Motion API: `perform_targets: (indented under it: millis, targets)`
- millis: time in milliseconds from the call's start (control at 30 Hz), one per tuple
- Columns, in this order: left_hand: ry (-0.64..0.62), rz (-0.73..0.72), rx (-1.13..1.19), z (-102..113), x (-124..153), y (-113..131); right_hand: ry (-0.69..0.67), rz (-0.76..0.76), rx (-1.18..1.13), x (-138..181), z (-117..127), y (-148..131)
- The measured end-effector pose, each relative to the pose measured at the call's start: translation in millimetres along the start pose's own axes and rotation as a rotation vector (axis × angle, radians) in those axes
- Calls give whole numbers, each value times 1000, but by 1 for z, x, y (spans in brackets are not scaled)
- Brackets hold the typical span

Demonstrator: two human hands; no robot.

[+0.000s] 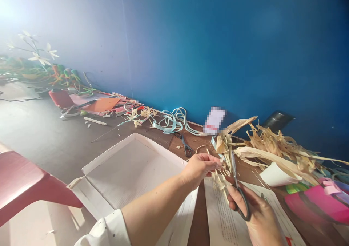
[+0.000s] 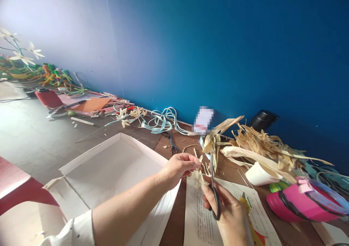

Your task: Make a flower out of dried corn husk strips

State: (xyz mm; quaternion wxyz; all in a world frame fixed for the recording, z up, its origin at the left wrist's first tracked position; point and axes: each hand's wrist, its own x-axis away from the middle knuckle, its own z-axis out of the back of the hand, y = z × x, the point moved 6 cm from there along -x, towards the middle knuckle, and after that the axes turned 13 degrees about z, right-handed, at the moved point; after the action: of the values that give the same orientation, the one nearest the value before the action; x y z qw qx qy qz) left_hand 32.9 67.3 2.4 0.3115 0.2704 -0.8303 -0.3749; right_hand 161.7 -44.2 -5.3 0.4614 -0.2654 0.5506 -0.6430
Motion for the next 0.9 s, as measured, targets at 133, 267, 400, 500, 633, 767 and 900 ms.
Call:
perform_targets:
  millis: [133,267,400,500,633,767,900]
  targets:
    - [-37,43,57,0,-1,-3,-15,8,21,4,-3,-10]
    - [-82,72,86,0,-2,-5,6,-1,-5,6,-2,-10]
    - [-105,82,78,-1,-1,-6,15,-31,-20,4,2,1]
    - [-111,63,65,-2,0,-4,46,-67,-62,1,5,10]
    - [-115,64,62,-2,-1,-4,133,-71,-188,-4,5,11]
    - [-119,56,48,-2,-1,-5,166,-70,-258,-6,0,7]
    - [-110,35,27,-3,1,-2,159,-75,-269,-7,-3,7]
